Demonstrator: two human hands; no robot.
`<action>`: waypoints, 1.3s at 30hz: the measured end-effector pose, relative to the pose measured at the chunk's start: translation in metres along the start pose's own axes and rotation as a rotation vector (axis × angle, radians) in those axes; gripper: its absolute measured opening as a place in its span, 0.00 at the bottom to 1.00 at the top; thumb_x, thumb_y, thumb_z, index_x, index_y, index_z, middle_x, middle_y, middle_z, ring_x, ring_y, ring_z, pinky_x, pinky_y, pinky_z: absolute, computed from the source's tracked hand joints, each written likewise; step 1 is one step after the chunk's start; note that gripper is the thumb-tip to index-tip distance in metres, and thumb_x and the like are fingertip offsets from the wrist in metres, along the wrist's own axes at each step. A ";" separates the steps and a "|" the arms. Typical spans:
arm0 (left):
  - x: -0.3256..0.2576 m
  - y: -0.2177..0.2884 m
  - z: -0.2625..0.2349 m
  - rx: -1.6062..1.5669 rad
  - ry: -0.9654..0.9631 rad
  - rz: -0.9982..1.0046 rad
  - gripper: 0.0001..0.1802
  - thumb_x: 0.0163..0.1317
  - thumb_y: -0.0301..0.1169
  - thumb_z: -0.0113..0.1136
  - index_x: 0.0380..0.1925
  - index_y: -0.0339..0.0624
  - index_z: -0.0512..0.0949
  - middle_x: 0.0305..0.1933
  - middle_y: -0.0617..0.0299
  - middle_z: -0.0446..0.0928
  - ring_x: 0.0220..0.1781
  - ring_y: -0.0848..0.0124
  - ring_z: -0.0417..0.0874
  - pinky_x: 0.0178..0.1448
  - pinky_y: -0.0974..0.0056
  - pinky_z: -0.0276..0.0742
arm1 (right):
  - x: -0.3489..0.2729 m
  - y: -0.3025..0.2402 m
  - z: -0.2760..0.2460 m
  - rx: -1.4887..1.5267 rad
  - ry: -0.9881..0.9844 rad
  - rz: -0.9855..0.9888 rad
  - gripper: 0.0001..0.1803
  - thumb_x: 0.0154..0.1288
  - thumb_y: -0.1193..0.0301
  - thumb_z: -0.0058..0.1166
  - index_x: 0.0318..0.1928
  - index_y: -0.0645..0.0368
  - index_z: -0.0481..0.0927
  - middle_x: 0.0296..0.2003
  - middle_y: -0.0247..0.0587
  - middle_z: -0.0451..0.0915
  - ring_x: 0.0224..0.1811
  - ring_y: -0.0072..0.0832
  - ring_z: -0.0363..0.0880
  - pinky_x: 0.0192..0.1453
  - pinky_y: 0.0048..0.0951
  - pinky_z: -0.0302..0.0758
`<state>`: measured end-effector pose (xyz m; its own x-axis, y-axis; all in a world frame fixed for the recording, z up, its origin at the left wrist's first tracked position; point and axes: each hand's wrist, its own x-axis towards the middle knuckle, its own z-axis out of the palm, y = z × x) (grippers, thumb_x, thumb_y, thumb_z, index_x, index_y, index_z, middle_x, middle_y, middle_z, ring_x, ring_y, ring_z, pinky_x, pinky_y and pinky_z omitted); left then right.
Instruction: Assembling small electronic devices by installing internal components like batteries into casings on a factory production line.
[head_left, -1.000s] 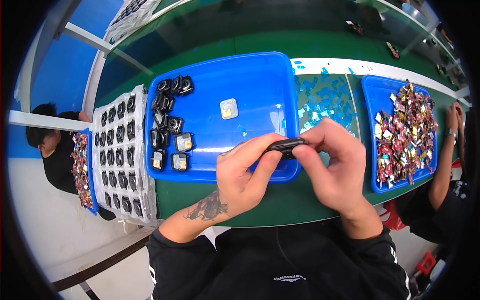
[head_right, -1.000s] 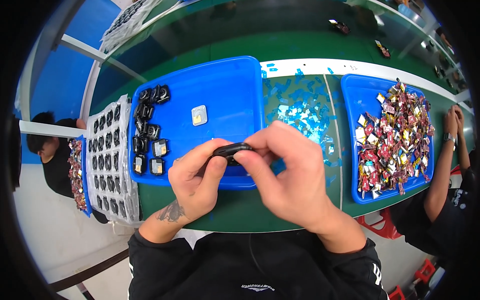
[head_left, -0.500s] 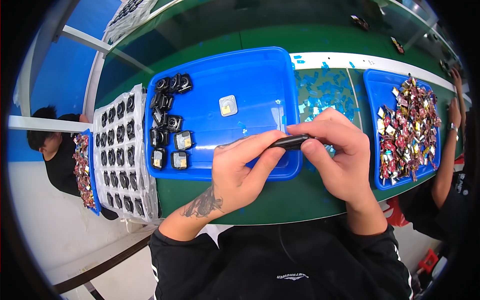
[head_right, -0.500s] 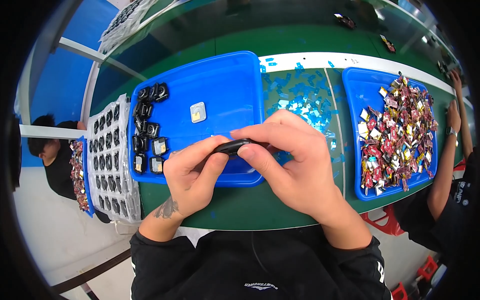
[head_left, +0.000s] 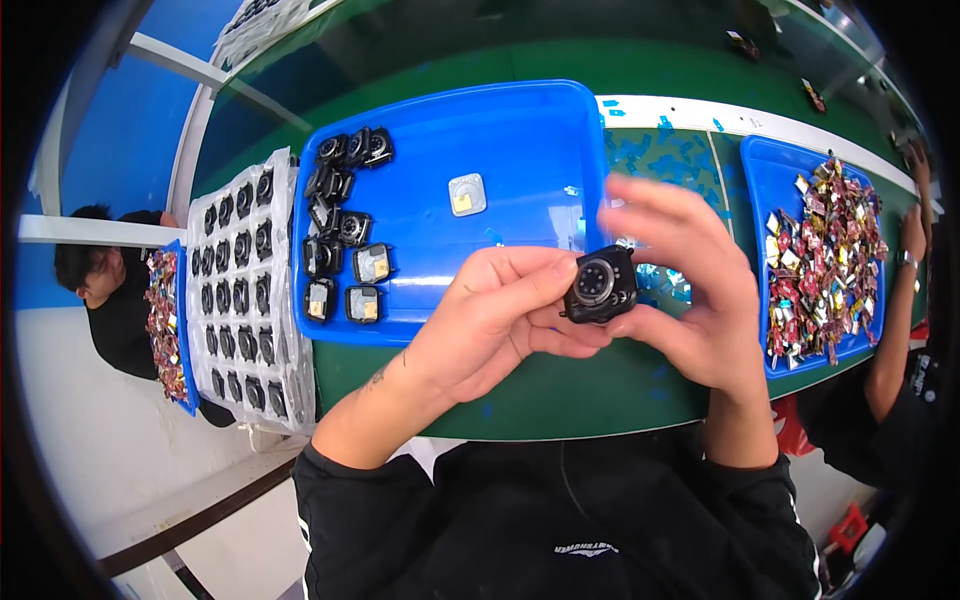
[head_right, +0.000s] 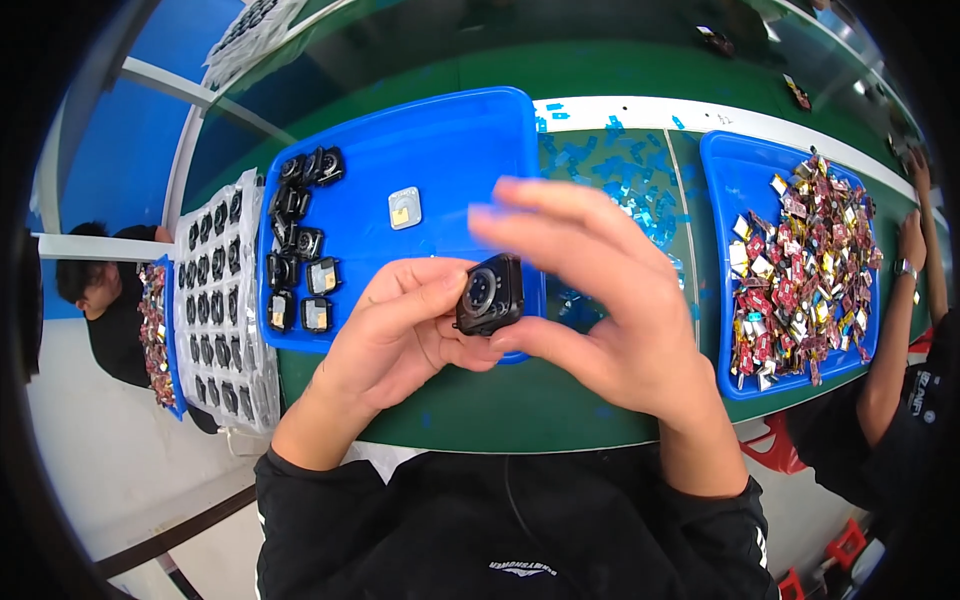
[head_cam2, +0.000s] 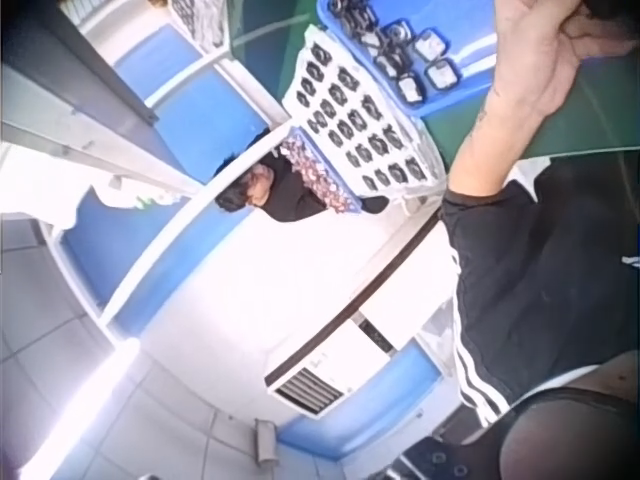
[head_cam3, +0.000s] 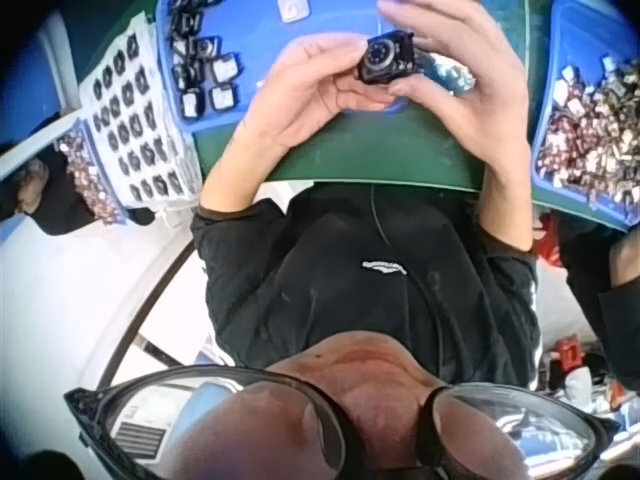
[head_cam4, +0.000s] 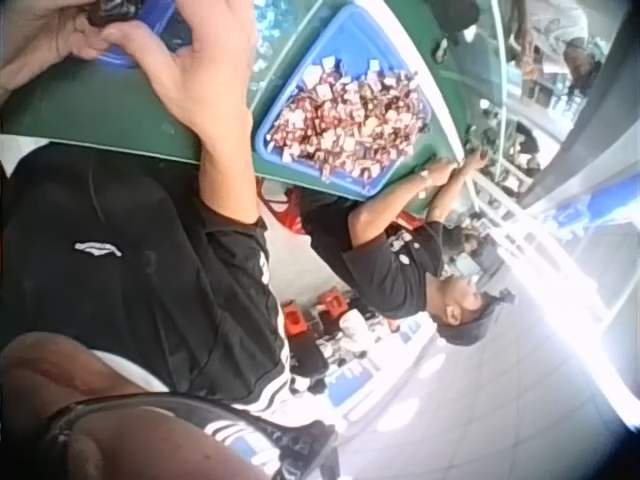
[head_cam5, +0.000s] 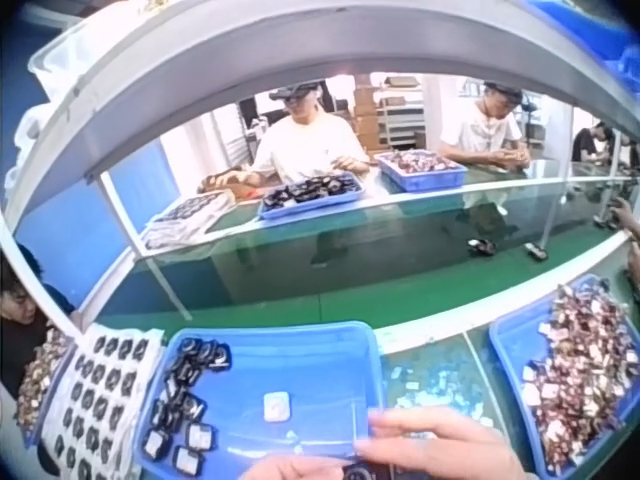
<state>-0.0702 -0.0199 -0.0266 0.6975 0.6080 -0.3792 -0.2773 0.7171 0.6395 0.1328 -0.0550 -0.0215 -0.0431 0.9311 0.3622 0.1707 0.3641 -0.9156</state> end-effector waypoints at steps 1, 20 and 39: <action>-0.001 0.000 0.000 -0.004 -0.001 0.002 0.19 0.74 0.36 0.50 0.50 0.28 0.76 0.45 0.48 0.82 0.41 0.61 0.88 0.46 0.61 0.87 | 0.000 0.004 -0.005 -0.213 -0.090 -0.240 0.22 0.44 0.74 0.71 0.45 0.60 0.86 0.42 0.41 0.83 0.39 0.34 0.82 0.43 0.28 0.80; -0.004 -0.008 0.008 1.056 0.014 0.793 0.23 0.75 0.41 0.45 0.52 0.29 0.76 0.42 0.53 0.82 0.41 0.59 0.85 0.44 0.58 0.82 | -0.001 0.004 -0.010 -0.079 -0.089 -0.399 0.13 0.45 0.73 0.73 0.34 0.63 0.86 0.33 0.41 0.84 0.33 0.31 0.82 0.34 0.28 0.76; -0.004 -0.004 0.052 0.755 -0.067 0.296 0.26 0.63 0.14 0.55 0.62 0.28 0.67 0.51 0.47 0.79 0.48 0.63 0.85 0.51 0.66 0.81 | -0.032 -0.013 -0.024 0.027 0.019 -0.158 0.09 0.53 0.71 0.68 0.35 0.59 0.83 0.25 0.38 0.78 0.28 0.34 0.79 0.31 0.32 0.75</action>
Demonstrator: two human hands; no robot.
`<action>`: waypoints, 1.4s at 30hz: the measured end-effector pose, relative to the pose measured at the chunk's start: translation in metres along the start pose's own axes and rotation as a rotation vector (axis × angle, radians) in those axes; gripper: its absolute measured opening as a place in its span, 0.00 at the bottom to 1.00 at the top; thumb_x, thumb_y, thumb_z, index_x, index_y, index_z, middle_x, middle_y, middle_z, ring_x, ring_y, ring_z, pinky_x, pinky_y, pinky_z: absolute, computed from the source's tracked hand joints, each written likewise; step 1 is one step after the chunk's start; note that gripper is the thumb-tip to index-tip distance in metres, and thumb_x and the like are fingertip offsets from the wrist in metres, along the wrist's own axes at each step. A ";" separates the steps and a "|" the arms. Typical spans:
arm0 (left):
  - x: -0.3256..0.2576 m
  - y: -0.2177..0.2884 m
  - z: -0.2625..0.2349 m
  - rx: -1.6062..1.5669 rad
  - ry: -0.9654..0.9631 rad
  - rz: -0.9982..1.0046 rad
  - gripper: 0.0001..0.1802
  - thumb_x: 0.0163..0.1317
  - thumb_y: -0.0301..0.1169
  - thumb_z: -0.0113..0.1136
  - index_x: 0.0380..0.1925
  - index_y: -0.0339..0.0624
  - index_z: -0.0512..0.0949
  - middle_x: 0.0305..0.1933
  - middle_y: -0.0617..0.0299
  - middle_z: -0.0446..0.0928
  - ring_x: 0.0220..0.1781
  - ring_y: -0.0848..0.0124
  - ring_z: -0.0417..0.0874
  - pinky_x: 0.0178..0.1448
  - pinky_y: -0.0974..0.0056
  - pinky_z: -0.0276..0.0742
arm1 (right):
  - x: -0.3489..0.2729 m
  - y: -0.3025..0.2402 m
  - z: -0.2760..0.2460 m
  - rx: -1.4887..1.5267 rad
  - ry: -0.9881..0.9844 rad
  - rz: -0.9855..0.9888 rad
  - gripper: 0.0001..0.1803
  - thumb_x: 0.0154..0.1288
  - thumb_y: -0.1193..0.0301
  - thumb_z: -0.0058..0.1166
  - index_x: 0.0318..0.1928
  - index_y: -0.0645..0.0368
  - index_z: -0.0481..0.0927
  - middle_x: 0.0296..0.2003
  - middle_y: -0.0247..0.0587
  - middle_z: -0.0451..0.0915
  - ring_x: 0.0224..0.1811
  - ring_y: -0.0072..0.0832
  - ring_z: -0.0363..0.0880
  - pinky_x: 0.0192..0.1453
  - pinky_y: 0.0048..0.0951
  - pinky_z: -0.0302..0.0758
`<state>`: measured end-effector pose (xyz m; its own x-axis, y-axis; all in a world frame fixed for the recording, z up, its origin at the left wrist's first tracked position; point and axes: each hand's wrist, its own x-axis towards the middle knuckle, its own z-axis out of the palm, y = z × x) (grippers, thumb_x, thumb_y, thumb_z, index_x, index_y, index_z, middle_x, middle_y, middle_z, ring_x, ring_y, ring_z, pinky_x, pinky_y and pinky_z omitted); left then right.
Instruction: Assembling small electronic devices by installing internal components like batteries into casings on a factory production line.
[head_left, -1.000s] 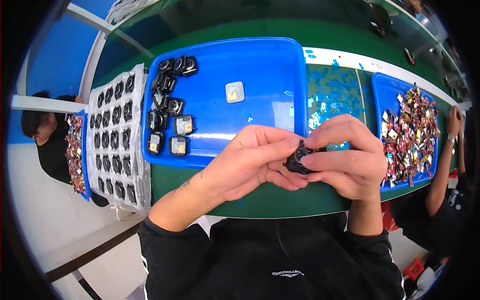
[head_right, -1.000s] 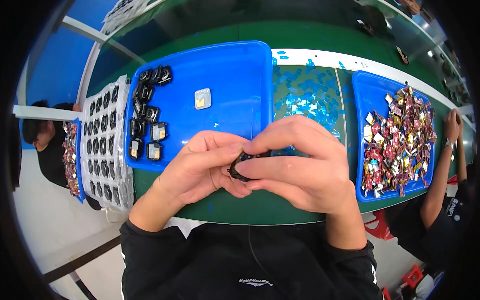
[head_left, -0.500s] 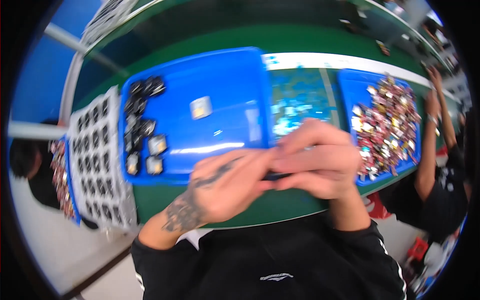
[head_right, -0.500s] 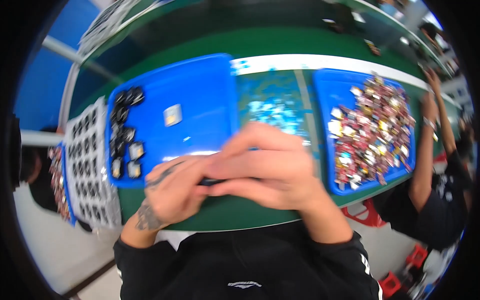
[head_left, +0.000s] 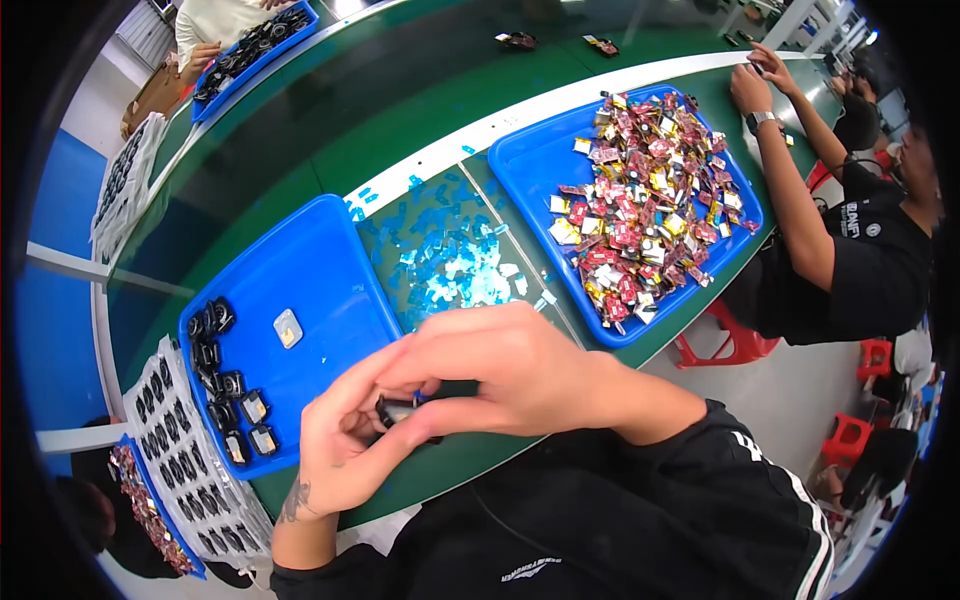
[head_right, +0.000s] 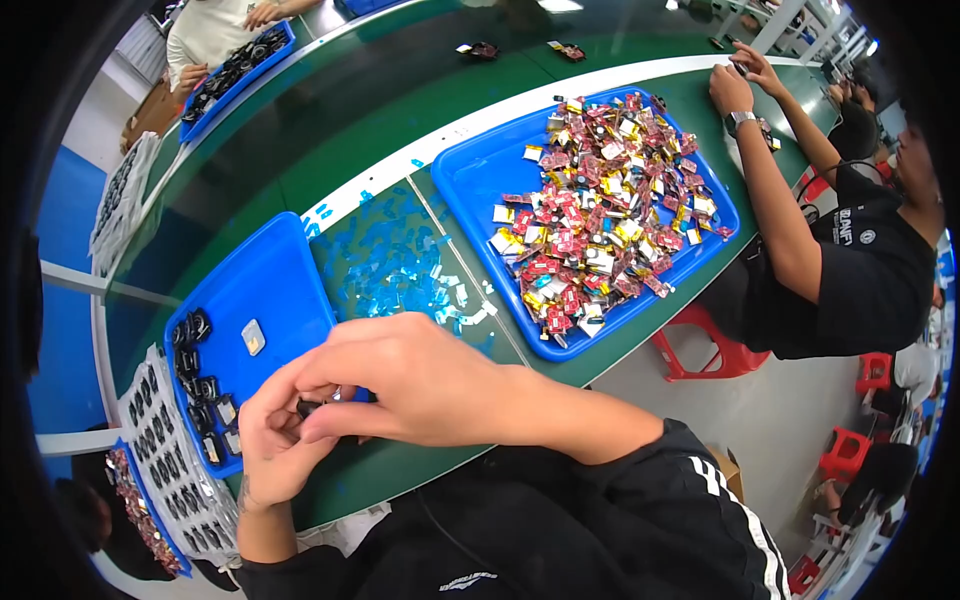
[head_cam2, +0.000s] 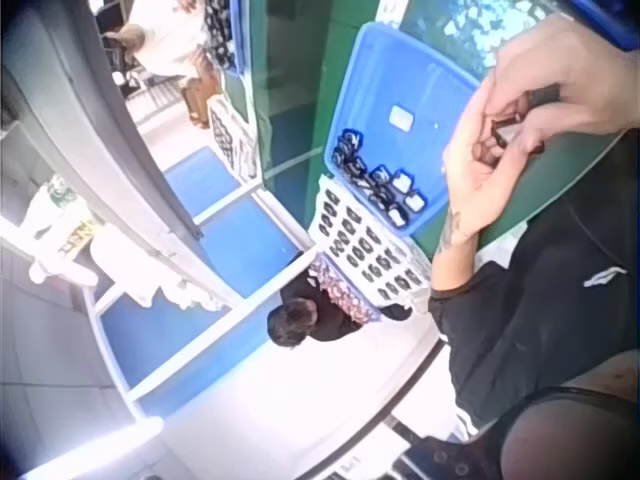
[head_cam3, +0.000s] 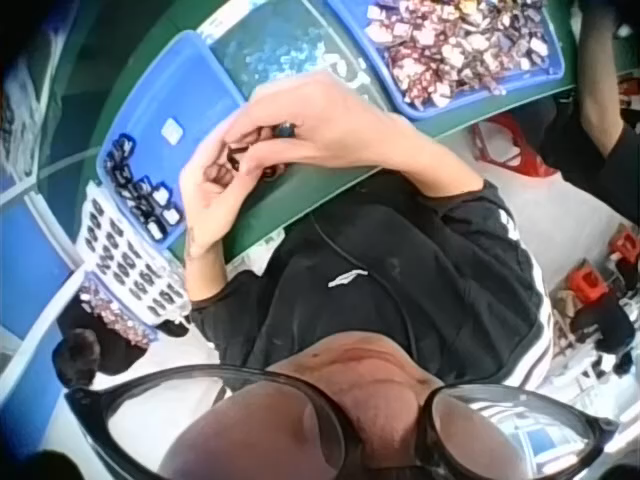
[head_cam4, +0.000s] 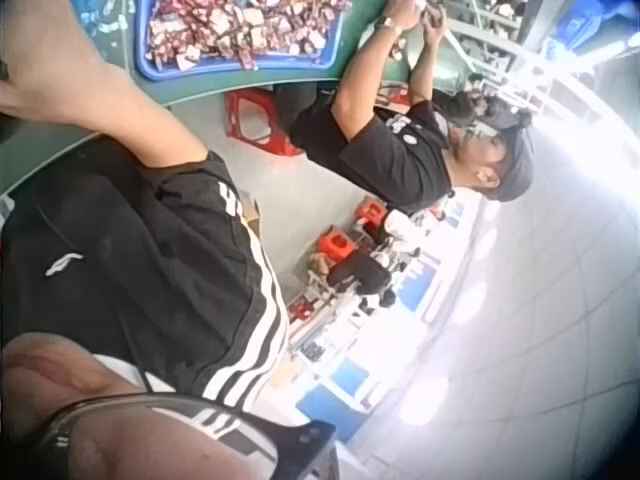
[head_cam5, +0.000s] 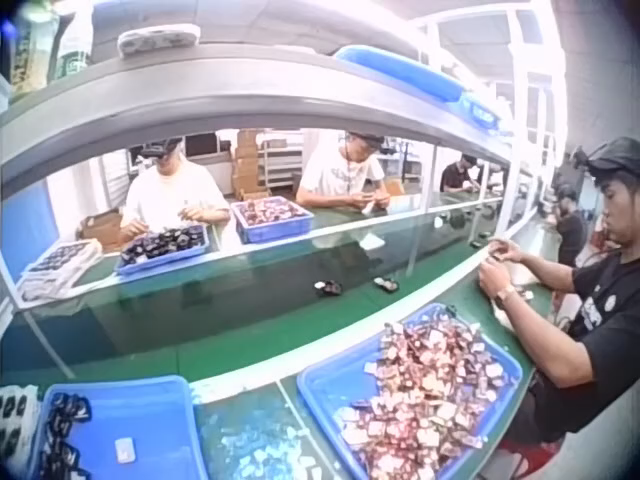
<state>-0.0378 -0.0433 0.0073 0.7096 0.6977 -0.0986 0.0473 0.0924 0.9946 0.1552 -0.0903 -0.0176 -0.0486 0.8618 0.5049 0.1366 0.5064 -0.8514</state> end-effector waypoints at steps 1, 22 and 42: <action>0.002 0.000 0.000 -0.097 -0.059 -0.076 0.24 0.63 0.14 0.55 0.61 0.27 0.68 0.49 0.47 0.80 0.47 0.63 0.86 0.51 0.65 0.82 | -0.002 -0.004 -0.009 -0.113 0.007 -0.047 0.11 0.52 0.73 0.69 0.37 0.59 0.84 0.26 0.38 0.79 0.29 0.33 0.80 0.31 0.30 0.76; 0.031 -0.006 0.007 -0.126 0.182 0.060 0.20 0.55 0.15 0.62 0.49 0.34 0.75 0.42 0.58 0.79 0.44 0.71 0.81 0.52 0.69 0.78 | -0.062 0.002 -0.133 -0.538 0.366 0.390 0.06 0.67 0.80 0.53 0.43 0.67 0.79 0.36 0.36 0.80 0.38 0.19 0.76 0.45 0.21 0.72; 0.048 -0.006 0.011 -0.593 -0.012 -0.123 0.21 0.69 0.26 0.50 0.60 0.29 0.64 0.51 0.45 0.76 0.50 0.56 0.84 0.54 0.58 0.83 | -0.021 -0.014 -0.069 0.037 0.315 0.294 0.07 0.61 0.85 0.58 0.40 0.67 0.77 0.34 0.34 0.79 0.34 0.15 0.77 0.39 0.16 0.72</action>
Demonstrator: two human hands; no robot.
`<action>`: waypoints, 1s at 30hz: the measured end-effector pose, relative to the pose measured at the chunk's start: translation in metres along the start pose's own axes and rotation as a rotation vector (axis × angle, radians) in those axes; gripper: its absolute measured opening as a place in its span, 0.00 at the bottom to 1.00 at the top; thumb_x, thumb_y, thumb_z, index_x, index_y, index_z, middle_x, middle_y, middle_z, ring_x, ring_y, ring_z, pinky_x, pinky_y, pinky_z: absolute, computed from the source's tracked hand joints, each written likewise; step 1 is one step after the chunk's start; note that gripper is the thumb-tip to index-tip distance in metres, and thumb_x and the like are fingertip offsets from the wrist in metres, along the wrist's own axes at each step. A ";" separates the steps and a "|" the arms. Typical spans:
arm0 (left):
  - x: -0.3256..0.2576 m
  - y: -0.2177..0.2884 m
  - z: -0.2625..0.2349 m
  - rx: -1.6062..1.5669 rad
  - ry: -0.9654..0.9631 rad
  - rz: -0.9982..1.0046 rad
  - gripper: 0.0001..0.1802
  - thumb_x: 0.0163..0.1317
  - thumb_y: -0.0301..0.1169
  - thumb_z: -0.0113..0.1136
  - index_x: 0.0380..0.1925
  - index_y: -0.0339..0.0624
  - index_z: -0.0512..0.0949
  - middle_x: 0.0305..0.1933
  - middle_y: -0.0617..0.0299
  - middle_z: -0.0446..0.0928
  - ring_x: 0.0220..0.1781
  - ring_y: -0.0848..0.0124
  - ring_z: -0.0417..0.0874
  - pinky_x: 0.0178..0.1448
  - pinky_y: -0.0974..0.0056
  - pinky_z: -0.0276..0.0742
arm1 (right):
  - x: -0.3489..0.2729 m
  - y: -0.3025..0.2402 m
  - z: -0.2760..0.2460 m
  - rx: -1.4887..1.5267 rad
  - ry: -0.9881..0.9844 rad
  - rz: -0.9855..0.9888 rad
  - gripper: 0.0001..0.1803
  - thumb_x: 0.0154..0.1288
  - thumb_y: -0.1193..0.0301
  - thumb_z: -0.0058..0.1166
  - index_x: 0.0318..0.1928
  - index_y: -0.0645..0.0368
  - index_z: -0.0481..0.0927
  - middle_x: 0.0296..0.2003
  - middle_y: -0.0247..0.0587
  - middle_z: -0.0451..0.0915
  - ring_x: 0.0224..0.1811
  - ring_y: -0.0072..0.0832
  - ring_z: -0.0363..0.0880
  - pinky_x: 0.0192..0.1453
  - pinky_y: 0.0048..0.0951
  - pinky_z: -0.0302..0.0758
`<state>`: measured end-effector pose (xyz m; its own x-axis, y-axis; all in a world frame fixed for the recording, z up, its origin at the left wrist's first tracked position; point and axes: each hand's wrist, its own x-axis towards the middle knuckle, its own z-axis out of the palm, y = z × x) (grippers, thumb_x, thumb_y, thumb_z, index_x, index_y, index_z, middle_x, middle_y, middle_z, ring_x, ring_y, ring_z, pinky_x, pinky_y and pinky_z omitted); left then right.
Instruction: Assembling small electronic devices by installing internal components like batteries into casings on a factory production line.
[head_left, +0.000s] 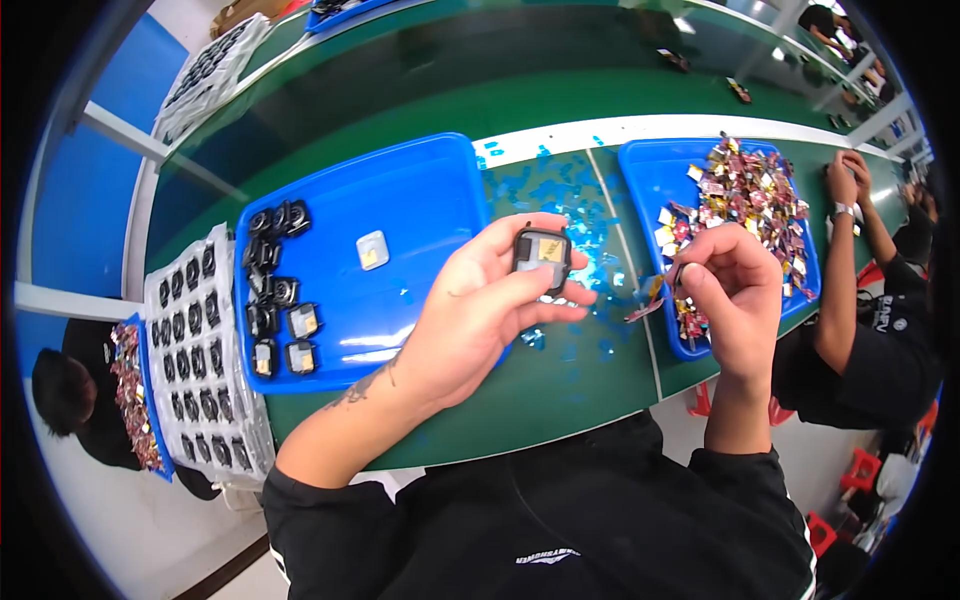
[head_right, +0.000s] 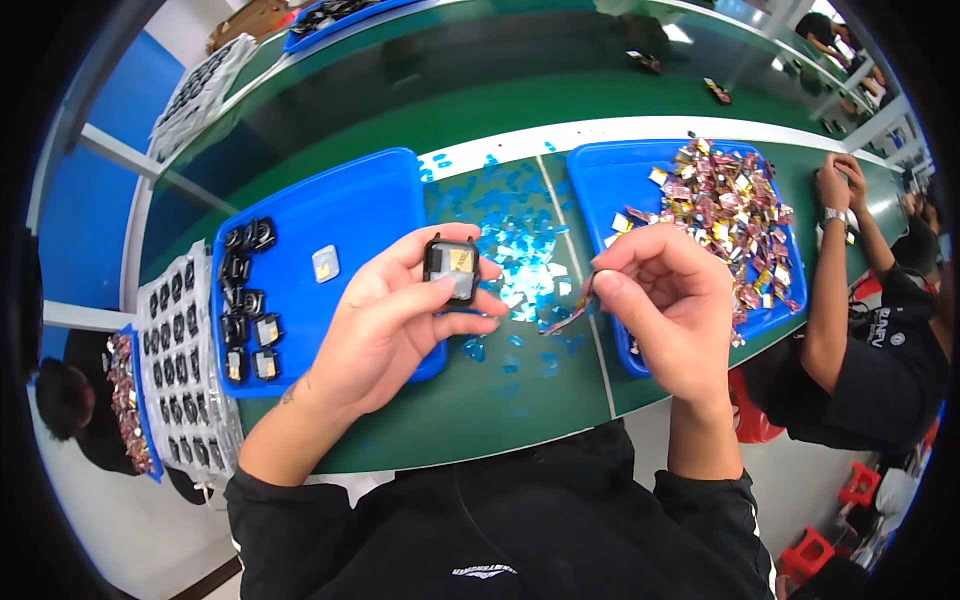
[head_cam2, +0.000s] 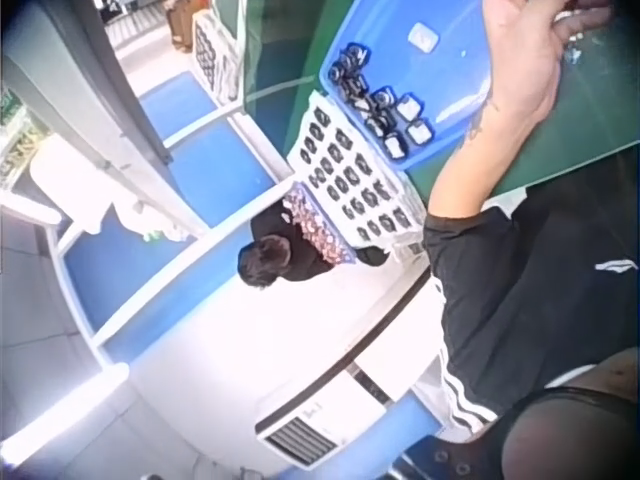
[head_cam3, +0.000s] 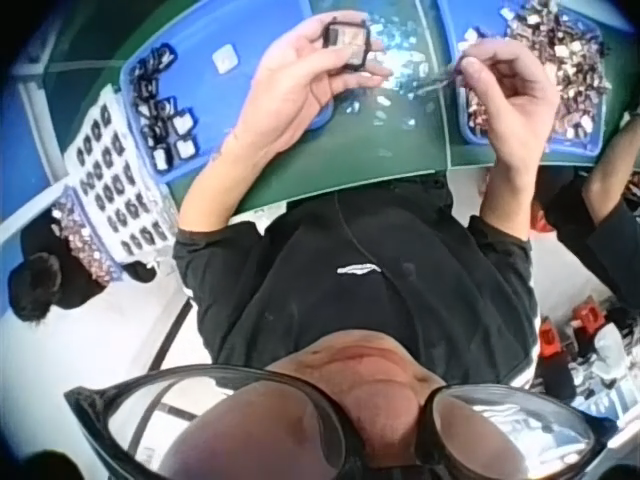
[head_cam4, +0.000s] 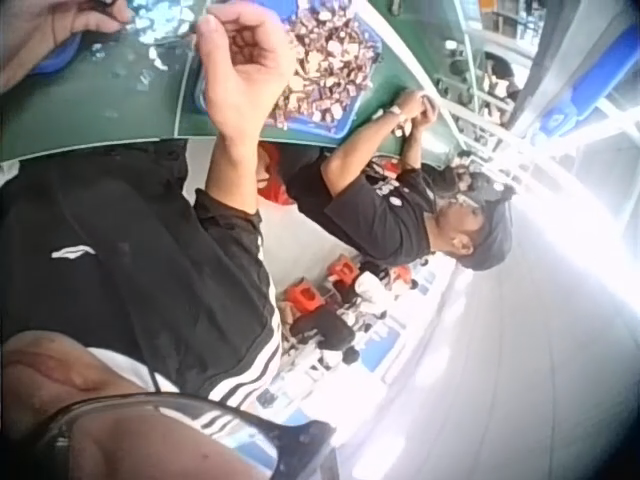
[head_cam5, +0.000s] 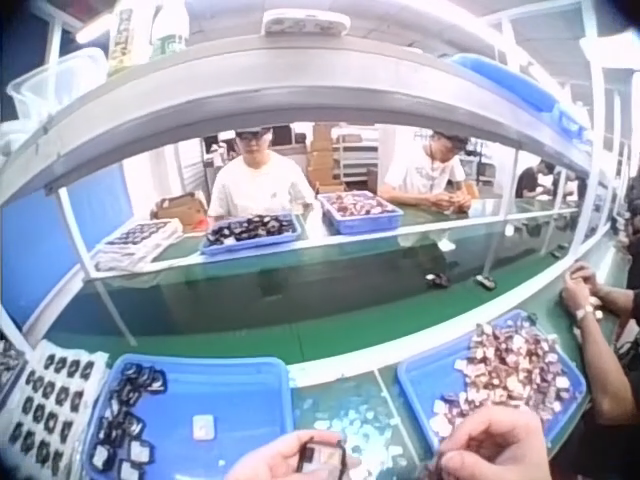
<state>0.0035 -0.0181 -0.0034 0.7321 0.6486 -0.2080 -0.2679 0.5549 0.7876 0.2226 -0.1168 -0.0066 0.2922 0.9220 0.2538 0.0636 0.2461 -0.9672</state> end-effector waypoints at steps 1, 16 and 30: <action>0.000 -0.001 0.000 0.003 0.010 0.002 0.21 0.69 0.26 0.50 0.60 0.29 0.64 0.51 0.45 0.76 0.50 0.56 0.84 0.54 0.58 0.83 | 0.002 -0.001 0.005 0.022 -0.037 0.023 0.07 0.61 0.85 0.58 0.39 0.67 0.77 0.34 0.34 0.79 0.34 0.15 0.77 0.39 0.16 0.72; -0.007 -0.008 -0.009 0.968 0.045 0.447 0.12 0.56 0.27 0.67 0.41 0.41 0.82 0.48 0.55 0.72 0.43 0.70 0.74 0.43 0.67 0.71 | 0.015 0.002 0.053 0.071 -0.175 0.146 0.04 0.65 0.80 0.57 0.38 0.64 0.74 0.30 0.32 0.79 0.32 0.12 0.76 0.35 0.14 0.71; -0.008 -0.011 -0.008 0.953 0.187 0.529 0.06 0.57 0.28 0.65 0.33 0.38 0.82 0.44 0.48 0.74 0.42 0.53 0.81 0.44 0.55 0.76 | 0.017 0.010 0.065 -0.142 -0.144 -0.018 0.05 0.61 0.82 0.60 0.36 0.64 0.77 0.39 0.38 0.77 0.30 0.10 0.74 0.30 0.12 0.68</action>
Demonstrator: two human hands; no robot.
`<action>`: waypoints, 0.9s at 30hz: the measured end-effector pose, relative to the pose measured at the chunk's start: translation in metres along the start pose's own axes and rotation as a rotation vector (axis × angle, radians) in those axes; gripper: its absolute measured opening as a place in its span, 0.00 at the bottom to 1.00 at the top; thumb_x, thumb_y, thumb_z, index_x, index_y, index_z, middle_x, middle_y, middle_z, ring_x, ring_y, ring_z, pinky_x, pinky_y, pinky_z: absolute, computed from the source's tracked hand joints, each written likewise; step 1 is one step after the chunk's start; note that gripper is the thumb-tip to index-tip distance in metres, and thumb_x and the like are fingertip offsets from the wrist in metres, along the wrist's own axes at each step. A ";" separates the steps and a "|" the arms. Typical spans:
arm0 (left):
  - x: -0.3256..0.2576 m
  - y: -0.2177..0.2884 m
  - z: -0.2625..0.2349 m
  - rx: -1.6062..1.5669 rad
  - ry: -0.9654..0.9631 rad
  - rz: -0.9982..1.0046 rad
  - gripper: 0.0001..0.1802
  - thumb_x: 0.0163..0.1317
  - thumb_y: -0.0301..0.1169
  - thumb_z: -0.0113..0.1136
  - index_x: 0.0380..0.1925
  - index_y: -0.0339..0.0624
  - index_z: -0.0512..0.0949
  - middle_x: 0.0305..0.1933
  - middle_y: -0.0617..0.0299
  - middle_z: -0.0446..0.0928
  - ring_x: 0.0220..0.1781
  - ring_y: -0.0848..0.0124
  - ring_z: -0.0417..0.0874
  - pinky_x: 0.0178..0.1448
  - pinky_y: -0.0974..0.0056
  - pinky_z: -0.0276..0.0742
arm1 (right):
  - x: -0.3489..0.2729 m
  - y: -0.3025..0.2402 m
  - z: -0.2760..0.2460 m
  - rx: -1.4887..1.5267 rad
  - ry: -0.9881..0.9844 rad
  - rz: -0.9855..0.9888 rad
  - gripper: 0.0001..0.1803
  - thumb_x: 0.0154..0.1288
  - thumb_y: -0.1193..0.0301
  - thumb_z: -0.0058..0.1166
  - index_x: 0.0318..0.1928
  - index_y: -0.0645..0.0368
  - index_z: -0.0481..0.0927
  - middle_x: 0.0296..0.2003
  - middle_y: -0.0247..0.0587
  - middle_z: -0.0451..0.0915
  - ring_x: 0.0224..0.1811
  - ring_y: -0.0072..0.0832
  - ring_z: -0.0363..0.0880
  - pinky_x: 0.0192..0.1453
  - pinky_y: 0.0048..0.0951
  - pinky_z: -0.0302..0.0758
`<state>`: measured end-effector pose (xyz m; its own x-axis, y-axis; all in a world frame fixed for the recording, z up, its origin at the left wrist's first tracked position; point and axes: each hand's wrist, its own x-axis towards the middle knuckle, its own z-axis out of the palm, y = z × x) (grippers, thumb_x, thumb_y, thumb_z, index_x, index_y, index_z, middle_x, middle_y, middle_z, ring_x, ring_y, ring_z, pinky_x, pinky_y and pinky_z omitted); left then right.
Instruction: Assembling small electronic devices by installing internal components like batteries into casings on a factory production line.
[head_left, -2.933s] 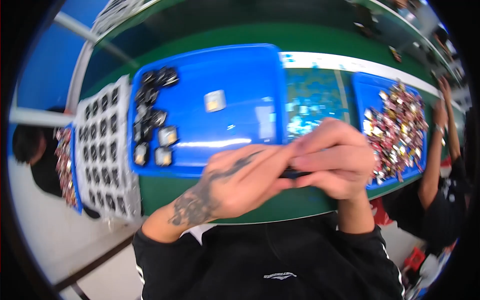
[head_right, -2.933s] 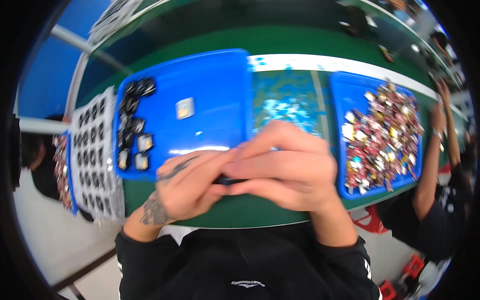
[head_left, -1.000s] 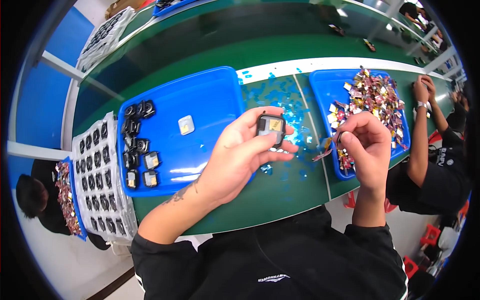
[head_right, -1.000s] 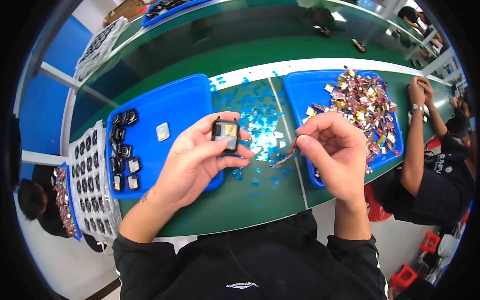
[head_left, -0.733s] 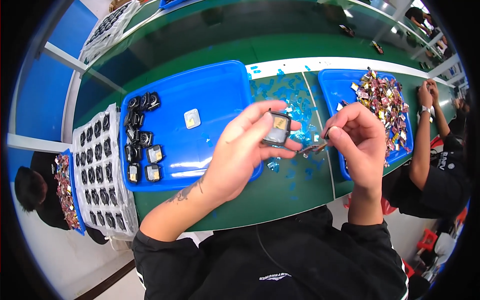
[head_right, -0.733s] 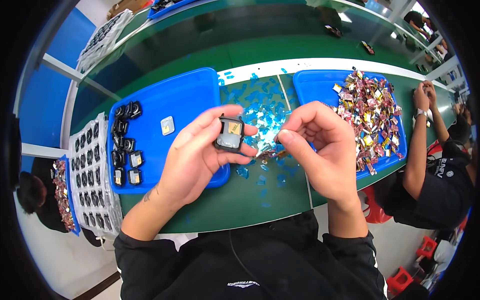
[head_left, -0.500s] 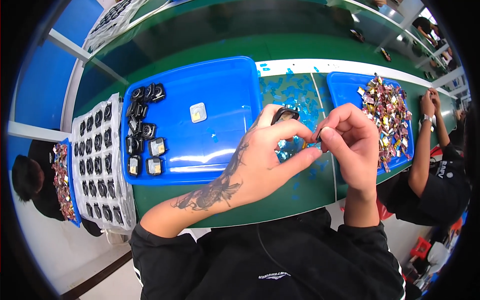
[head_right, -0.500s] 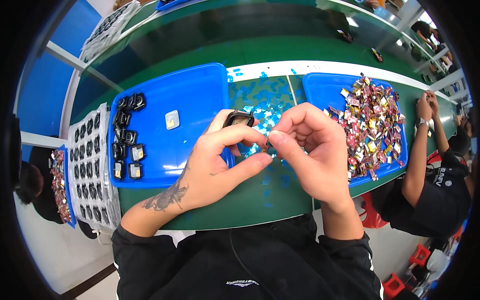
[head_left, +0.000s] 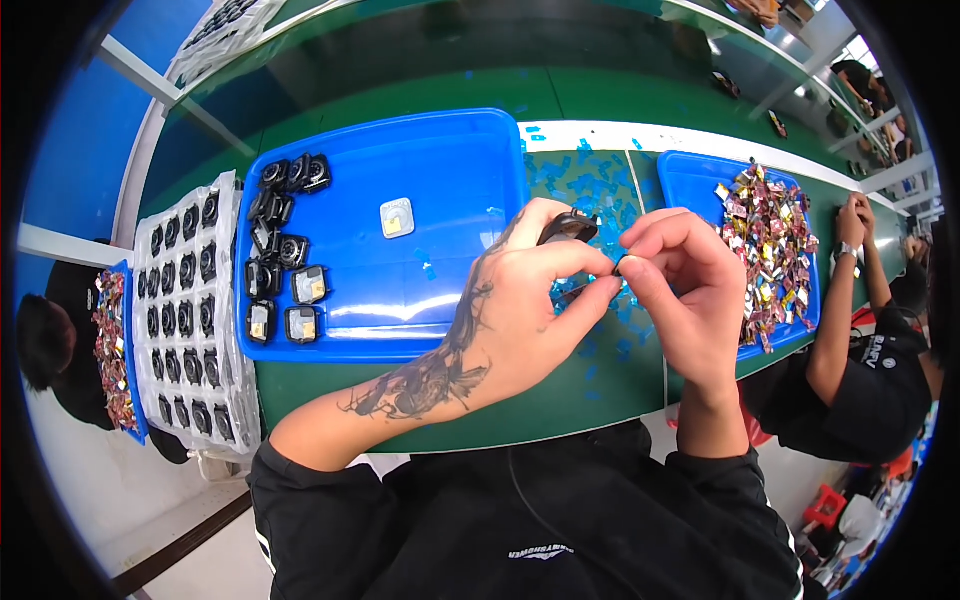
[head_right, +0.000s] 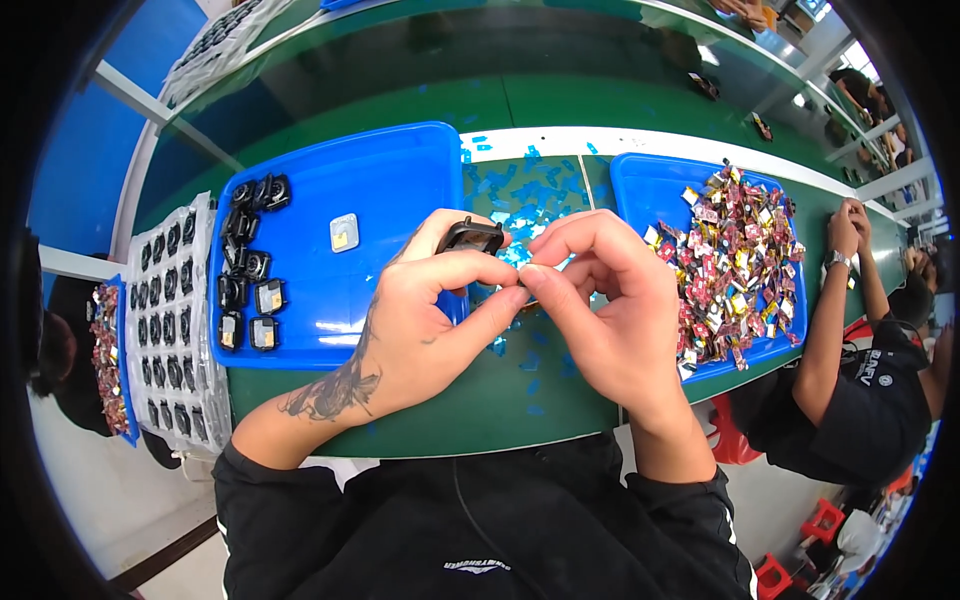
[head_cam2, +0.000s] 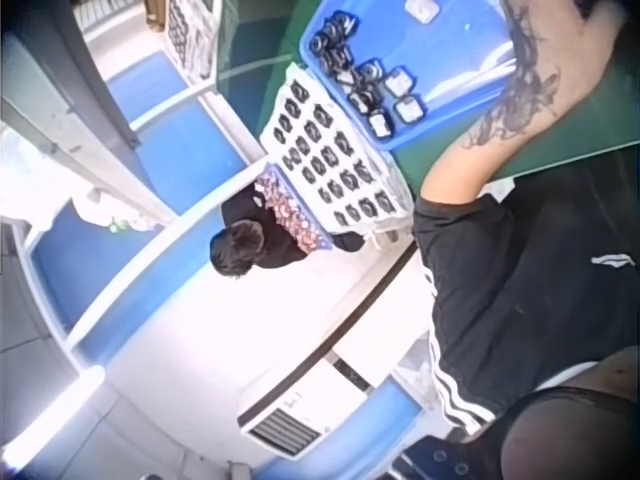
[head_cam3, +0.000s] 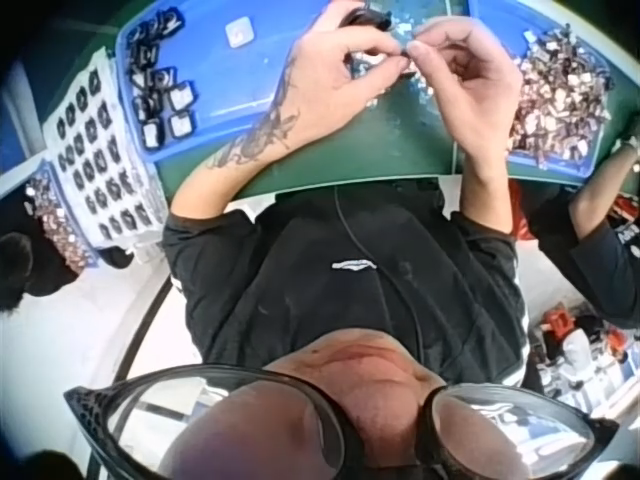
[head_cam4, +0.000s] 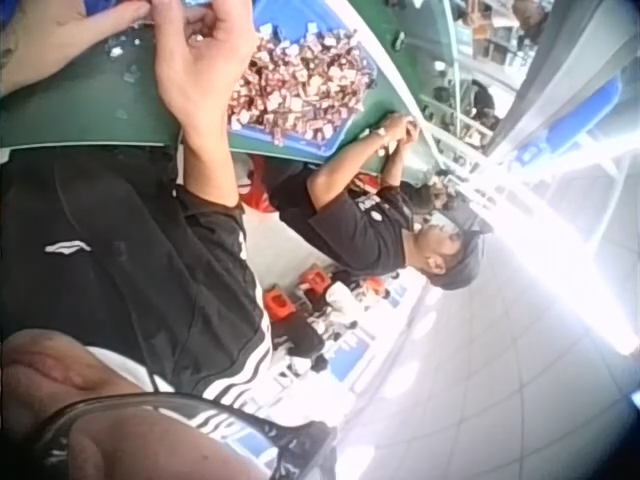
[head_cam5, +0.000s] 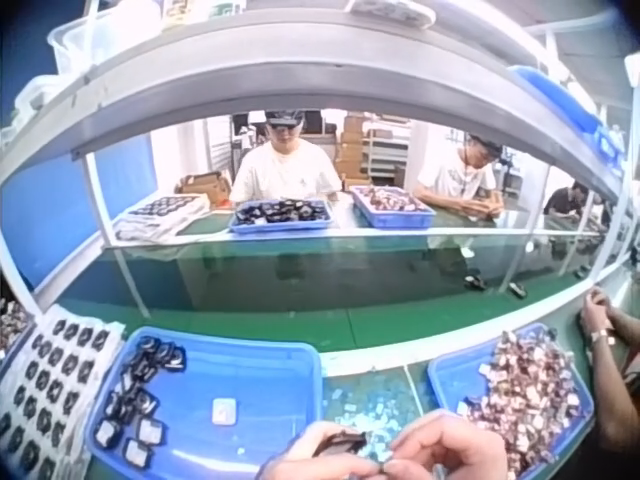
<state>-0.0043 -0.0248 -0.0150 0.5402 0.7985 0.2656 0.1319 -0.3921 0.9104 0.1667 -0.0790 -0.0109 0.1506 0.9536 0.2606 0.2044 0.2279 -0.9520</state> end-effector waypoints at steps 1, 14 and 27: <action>0.000 -0.002 0.000 0.011 -0.001 0.002 0.06 0.56 0.26 0.66 0.34 0.38 0.83 0.45 0.50 0.75 0.43 0.59 0.79 0.43 0.60 0.75 | 0.000 0.001 0.000 -0.029 -0.009 -0.025 0.05 0.60 0.83 0.61 0.35 0.64 0.77 0.41 0.39 0.76 0.29 0.09 0.73 0.29 0.11 0.67; 0.000 -0.006 -0.002 -0.115 -0.029 -0.107 0.07 0.54 0.28 0.66 0.33 0.39 0.84 0.43 0.52 0.75 0.39 0.63 0.80 0.38 0.63 0.75 | 0.001 -0.009 0.000 -0.475 -0.003 -0.308 0.10 0.53 0.85 0.63 0.34 0.64 0.76 0.37 0.42 0.74 0.25 0.22 0.74 0.27 0.20 0.72; -0.005 -0.002 0.002 -0.012 -0.041 0.066 0.07 0.53 0.22 0.67 0.34 0.37 0.85 0.45 0.54 0.77 0.44 0.72 0.76 0.41 0.68 0.74 | -0.008 -0.004 -0.010 -0.382 -0.025 -0.292 0.11 0.51 0.86 0.64 0.32 0.63 0.76 0.29 0.39 0.77 0.28 0.28 0.76 0.28 0.26 0.73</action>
<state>-0.0056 -0.0289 -0.0189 0.5808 0.7517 0.3124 0.0848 -0.4375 0.8952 0.1741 -0.0893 -0.0074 0.0115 0.8661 0.4998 0.5759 0.4029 -0.7113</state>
